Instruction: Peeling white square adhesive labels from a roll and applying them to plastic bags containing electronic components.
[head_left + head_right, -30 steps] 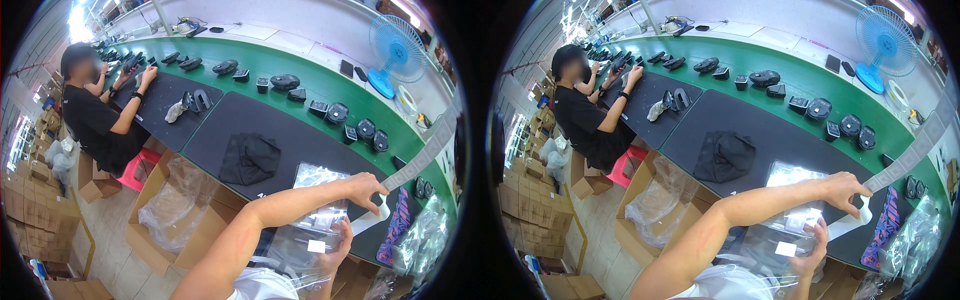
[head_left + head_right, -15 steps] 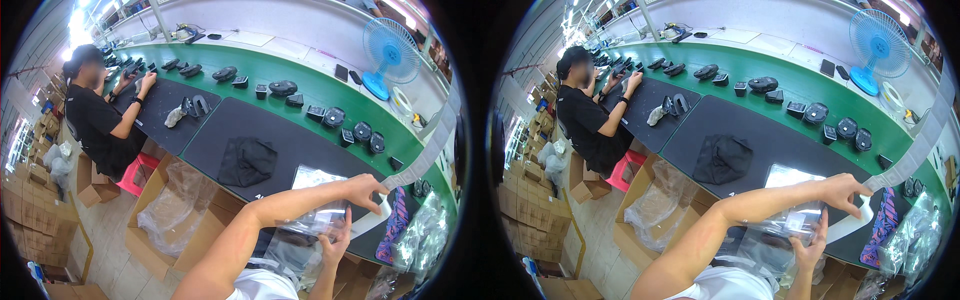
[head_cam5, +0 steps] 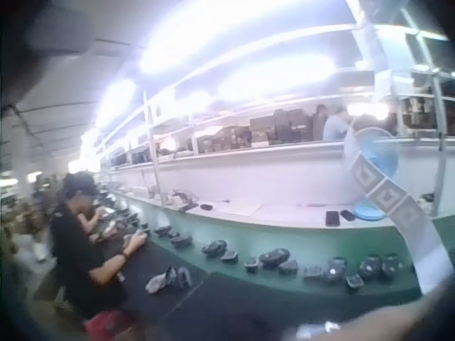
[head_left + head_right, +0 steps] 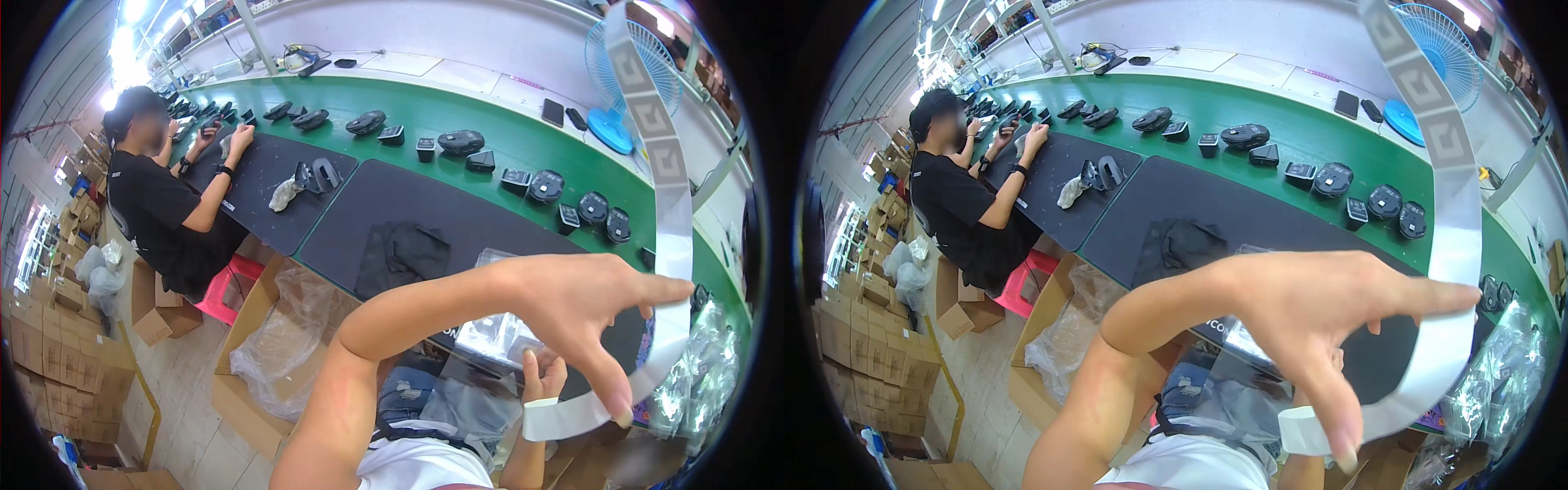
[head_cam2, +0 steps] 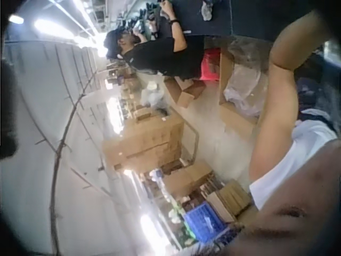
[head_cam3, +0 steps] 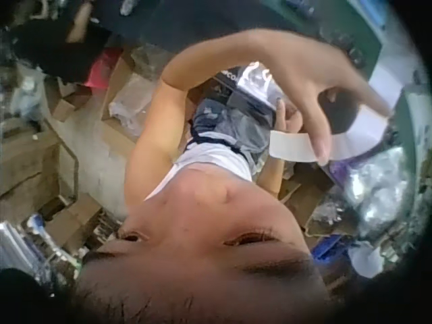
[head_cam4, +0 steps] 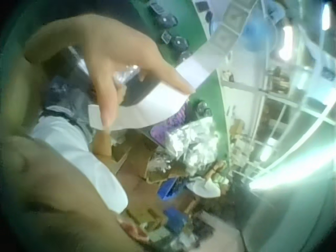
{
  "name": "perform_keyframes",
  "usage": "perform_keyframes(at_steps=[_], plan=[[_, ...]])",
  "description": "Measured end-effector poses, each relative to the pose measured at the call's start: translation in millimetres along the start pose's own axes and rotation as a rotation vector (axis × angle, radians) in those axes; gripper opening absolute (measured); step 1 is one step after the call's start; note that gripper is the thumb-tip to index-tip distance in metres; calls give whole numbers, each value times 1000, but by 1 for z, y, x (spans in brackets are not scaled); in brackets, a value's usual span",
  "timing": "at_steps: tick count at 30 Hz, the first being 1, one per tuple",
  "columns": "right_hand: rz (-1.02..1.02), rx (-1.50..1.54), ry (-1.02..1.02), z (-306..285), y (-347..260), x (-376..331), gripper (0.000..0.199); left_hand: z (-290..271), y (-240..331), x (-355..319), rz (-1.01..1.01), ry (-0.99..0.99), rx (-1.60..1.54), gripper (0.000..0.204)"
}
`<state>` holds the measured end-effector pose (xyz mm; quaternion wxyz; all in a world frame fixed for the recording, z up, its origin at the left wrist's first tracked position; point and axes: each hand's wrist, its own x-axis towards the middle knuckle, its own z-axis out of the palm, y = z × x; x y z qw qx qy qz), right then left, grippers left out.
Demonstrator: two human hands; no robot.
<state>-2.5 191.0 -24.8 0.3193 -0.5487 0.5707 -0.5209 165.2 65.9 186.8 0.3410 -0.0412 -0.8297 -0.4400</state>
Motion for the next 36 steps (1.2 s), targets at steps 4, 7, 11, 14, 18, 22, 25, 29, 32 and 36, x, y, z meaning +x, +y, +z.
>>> perform_keyframes(at_steps=[4, 7, 11, 14, 18, 22, 25, 29, 32, 36], plan=[[274, 105, -180, -6, 35, 12, 30, 28, -5, 20, -179, 5, 155, 96], [56, 245, -160, 20, -12, 22, 29, 57, -51, 37, -180, 142, 287, 76], [82, 344, 21, 30, -17, 19, 27, 68, -130, 38, -230, 296, 453, 58], [9, -12, -22, 24, 3, 4, 33, 65, -174, 22, -215, 557, 334, 32], [-16, 4, 67, 21, 2, -11, 55, 82, -191, 16, -208, 508, 271, 29], [-125, -126, 80, -9, -36, -6, 61, 91, -184, 17, -230, 371, 71, 45], [-176, -23, 39, -34, -49, -2, 50, 92, -174, 19, -334, 337, -196, 59], [-172, 107, 156, -60, -47, 12, 35, 90, -182, 19, -411, 228, -155, 58], [-188, 95, 284, -71, -44, 32, 36, 81, -187, 15, -381, 220, -150, 44], [-268, -153, 429, -89, -41, 54, 28, 81, -184, 14, -393, 216, -81, 26]])
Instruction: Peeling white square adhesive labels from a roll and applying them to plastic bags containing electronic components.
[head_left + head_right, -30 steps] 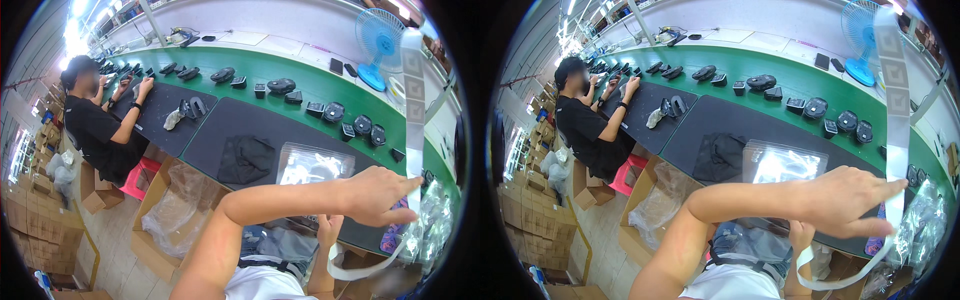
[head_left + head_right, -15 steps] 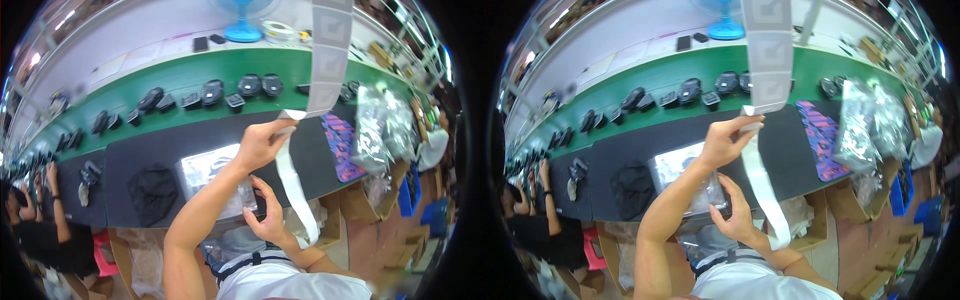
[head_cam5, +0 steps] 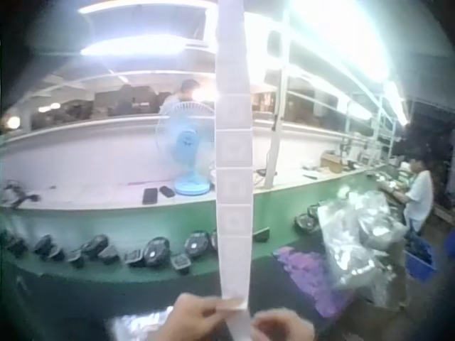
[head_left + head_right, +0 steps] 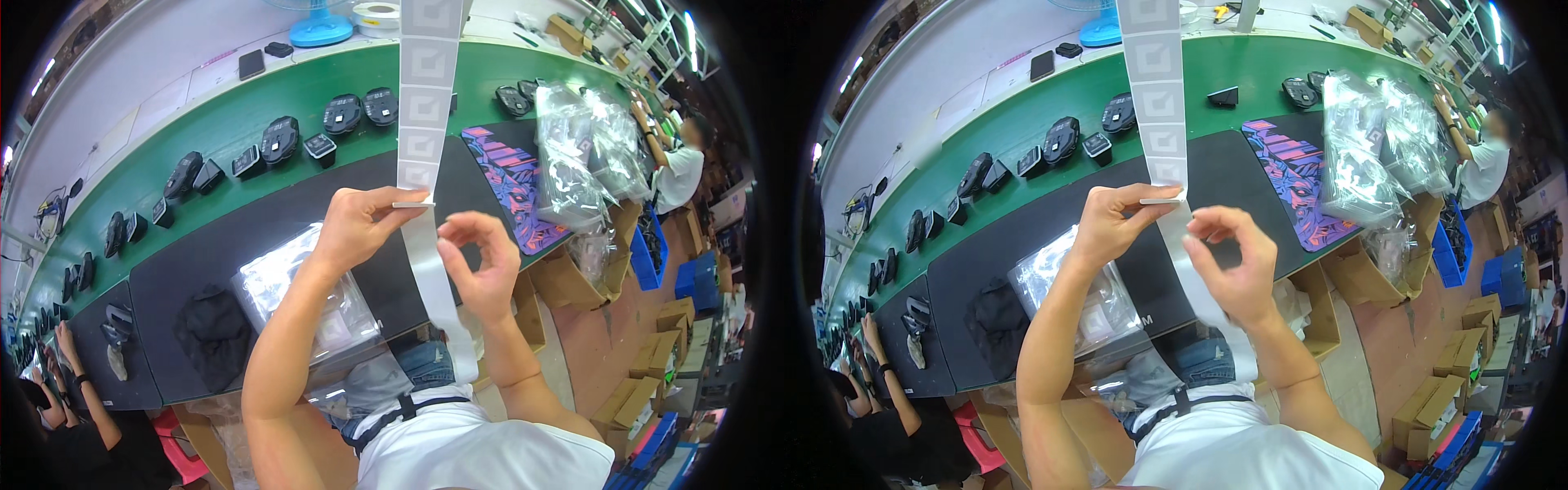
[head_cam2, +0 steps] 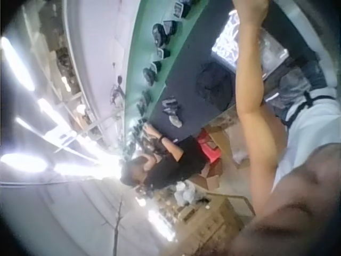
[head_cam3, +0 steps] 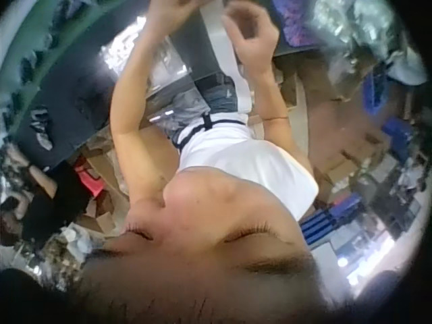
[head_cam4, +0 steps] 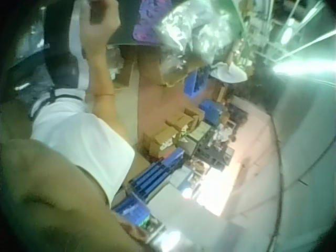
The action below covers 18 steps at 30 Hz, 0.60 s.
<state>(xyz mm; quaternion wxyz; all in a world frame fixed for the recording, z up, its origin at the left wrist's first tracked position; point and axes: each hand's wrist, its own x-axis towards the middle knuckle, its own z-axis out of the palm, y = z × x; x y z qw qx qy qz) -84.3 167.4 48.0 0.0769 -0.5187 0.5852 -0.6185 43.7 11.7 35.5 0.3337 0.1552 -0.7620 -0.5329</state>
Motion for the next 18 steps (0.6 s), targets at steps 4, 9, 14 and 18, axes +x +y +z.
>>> perform_keyframes(at_steps=[4, 9, 14, 18], plan=[[-103, -133, 22, -3, 2, 22, 26, 3, 3, -1, 100, -27, 225, 22], [-95, -187, 13, -4, 6, 23, 18, 6, -1, -3, 191, -67, 395, 23], [-50, -143, 20, -8, 11, 21, 16, 6, 2, -1, 134, -83, 380, 26], [-22, -129, 1, -10, 8, 23, 14, 9, -1, -3, 155, -69, 372, 26]])
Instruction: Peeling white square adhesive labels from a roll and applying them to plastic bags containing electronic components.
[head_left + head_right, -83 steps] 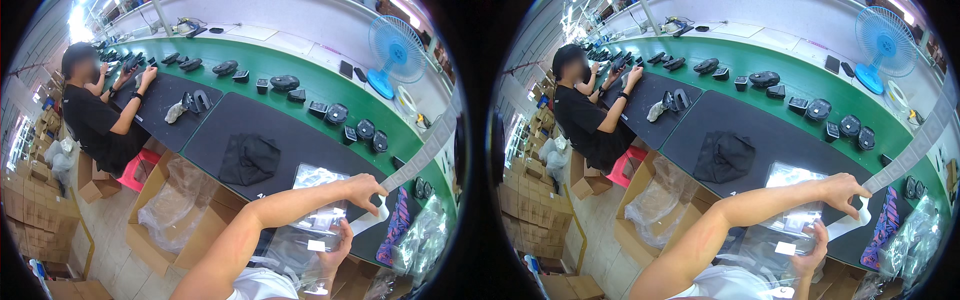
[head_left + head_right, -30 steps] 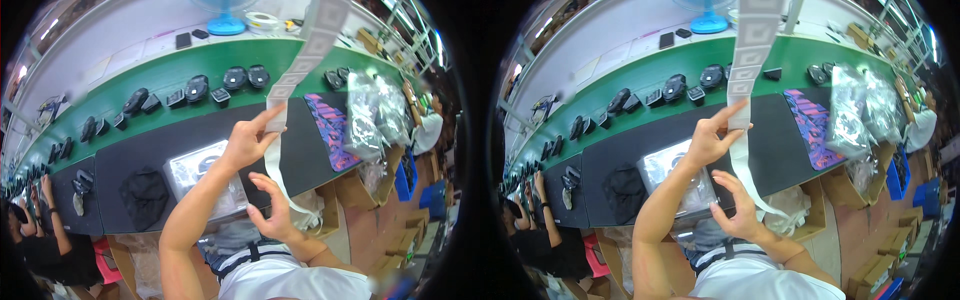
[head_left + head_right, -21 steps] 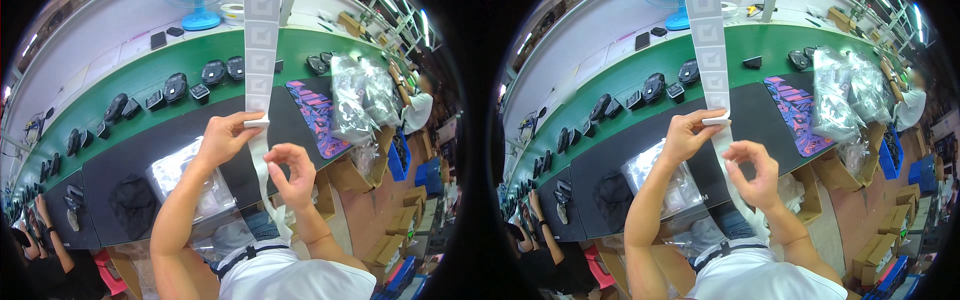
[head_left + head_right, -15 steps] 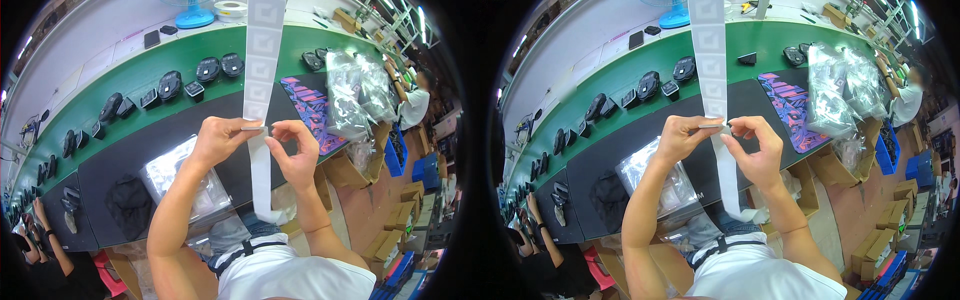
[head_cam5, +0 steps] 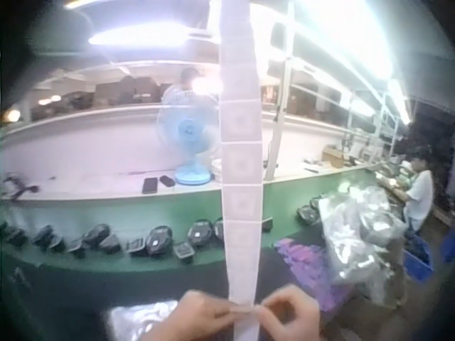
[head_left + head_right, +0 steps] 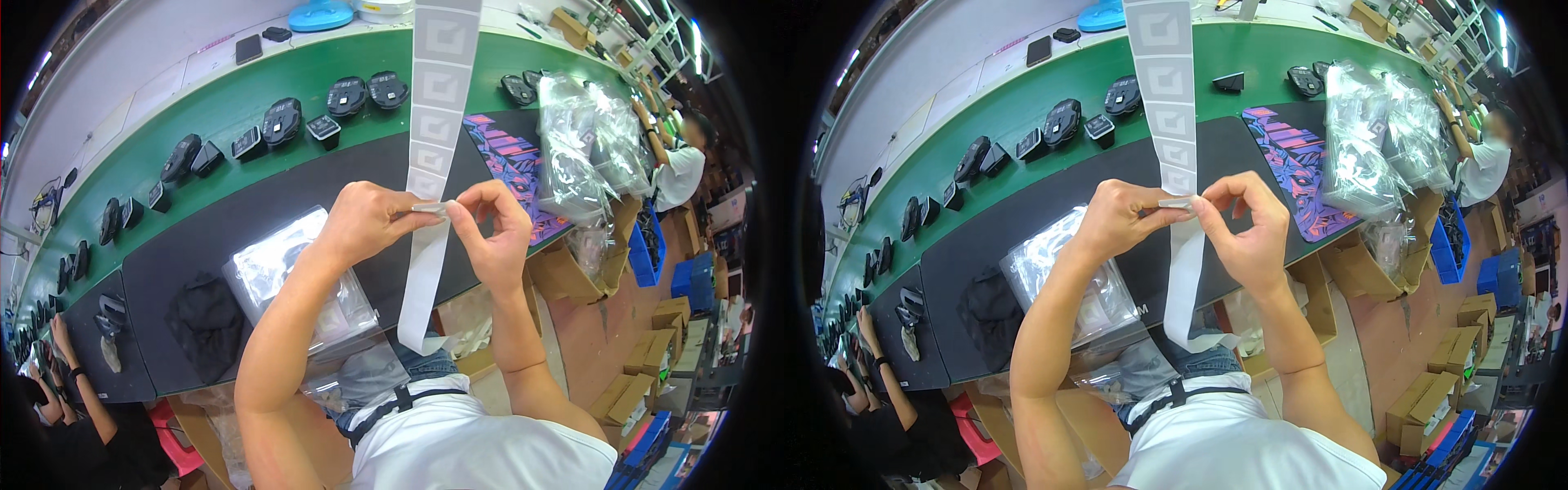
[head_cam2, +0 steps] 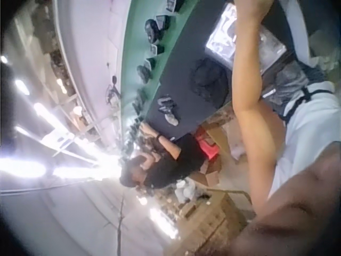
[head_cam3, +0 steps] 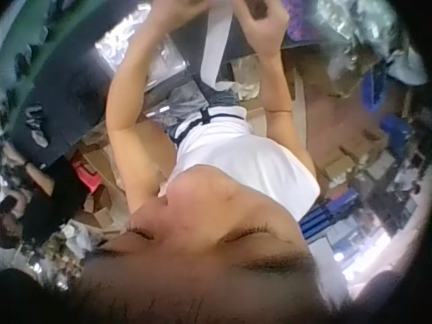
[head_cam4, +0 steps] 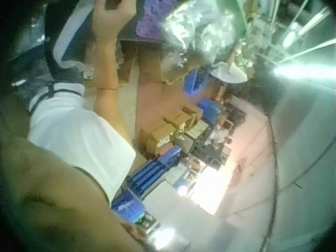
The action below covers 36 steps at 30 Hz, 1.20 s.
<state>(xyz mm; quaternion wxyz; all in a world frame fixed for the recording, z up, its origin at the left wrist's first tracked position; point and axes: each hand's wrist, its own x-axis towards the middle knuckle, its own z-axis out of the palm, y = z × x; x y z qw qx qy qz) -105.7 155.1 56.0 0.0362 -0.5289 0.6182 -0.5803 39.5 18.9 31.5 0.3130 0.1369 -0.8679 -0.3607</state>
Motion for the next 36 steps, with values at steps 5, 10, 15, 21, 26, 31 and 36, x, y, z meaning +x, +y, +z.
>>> perform_keyframes(at_steps=[5, 10, 15, 21, 26, 31, 36], plan=[[17, 14, -36, -2, 2, -5, 14, -2, 2, -3, 72, -22, 71, 24], [-18, 17, -48, -1, 0, -8, 13, -8, -1, -7, -7, -64, 30, 39], [-105, 300, 165, -16, -29, -33, 15, -7, -9, 2, -16, -9, 19, 69], [242, 267, -609, 9, -53, -93, 13, -4, -18, 5, -19, 42, 73, 69], [323, 196, -673, 21, -42, -125, 15, 0, -18, 4, -18, 43, 46, 79], [355, 158, -656, 26, -44, -133, 17, 11, -19, 6, -47, 26, 106, 83], [386, 160, -669, 26, -44, -134, 16, -3, -13, 9, -30, -46, 59, 53]])
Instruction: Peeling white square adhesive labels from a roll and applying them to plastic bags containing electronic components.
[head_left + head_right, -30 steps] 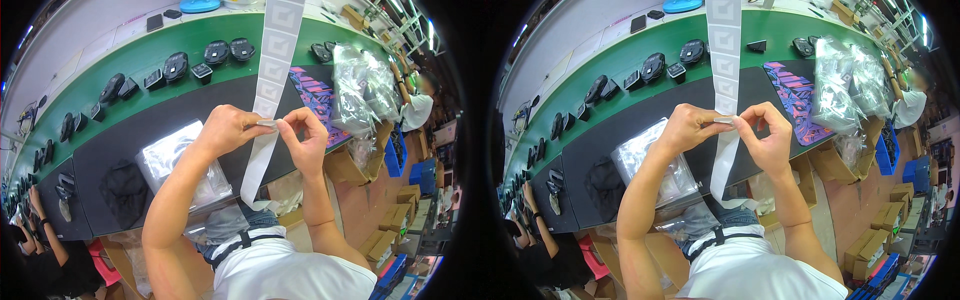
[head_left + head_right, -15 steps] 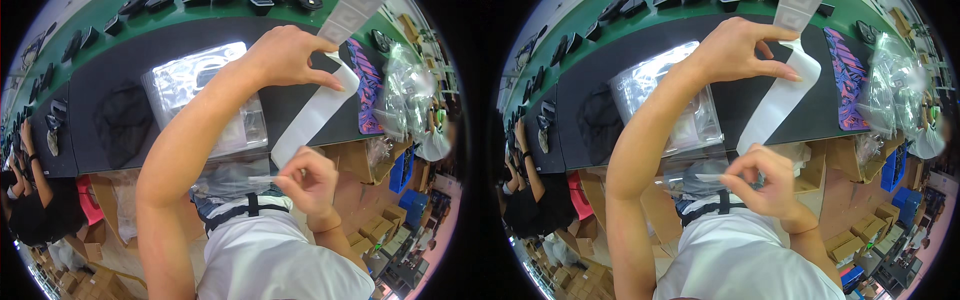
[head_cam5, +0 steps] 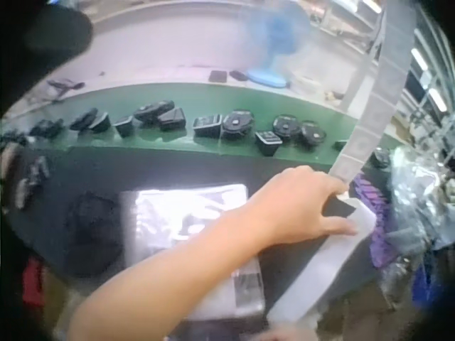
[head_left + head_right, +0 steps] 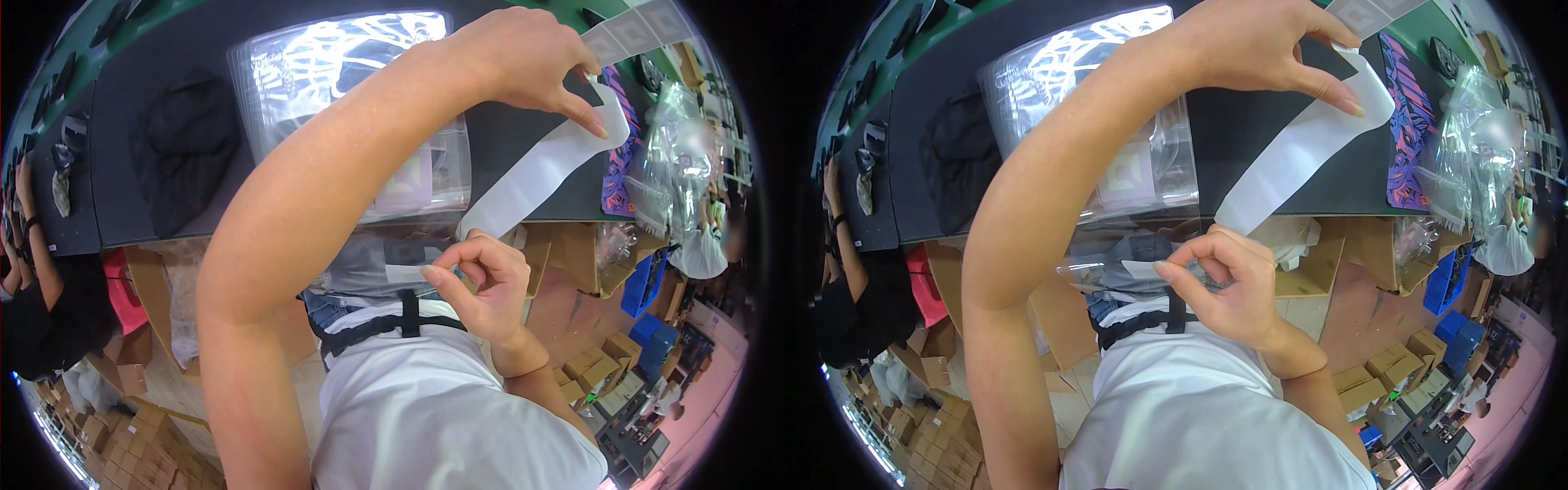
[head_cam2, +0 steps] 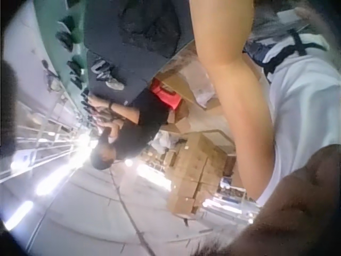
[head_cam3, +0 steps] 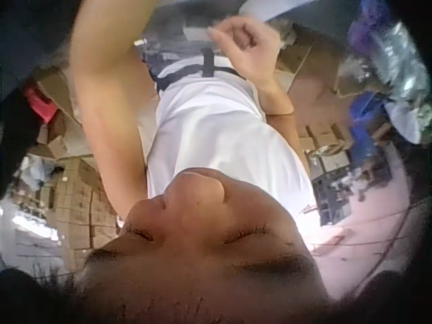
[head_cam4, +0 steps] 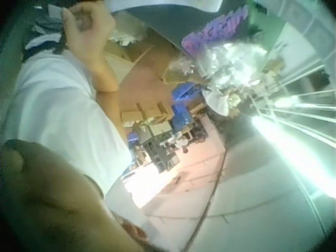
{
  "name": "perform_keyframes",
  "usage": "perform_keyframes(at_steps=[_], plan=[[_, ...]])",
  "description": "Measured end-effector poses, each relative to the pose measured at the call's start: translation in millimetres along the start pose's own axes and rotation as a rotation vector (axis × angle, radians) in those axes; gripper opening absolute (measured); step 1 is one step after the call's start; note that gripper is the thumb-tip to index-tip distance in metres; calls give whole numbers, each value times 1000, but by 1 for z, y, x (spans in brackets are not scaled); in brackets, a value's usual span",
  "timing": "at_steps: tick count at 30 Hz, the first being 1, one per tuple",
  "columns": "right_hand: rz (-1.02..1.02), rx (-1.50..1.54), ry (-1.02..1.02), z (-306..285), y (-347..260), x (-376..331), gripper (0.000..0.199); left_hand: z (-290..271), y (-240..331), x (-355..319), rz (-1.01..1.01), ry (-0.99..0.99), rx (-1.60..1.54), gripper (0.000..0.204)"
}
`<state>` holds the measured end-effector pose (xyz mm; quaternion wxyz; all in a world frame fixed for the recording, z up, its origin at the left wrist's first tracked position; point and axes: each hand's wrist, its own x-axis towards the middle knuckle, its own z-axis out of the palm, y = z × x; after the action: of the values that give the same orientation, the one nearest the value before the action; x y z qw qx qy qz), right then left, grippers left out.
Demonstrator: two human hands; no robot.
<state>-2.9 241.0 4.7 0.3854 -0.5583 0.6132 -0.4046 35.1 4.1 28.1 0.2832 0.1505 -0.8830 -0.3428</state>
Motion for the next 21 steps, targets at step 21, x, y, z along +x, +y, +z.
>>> perform_keyframes(at_steps=[21], plan=[[45, -59, 37, 6, 8, 2, 14, -8, 11, -17, 82, 143, -15, 57]])
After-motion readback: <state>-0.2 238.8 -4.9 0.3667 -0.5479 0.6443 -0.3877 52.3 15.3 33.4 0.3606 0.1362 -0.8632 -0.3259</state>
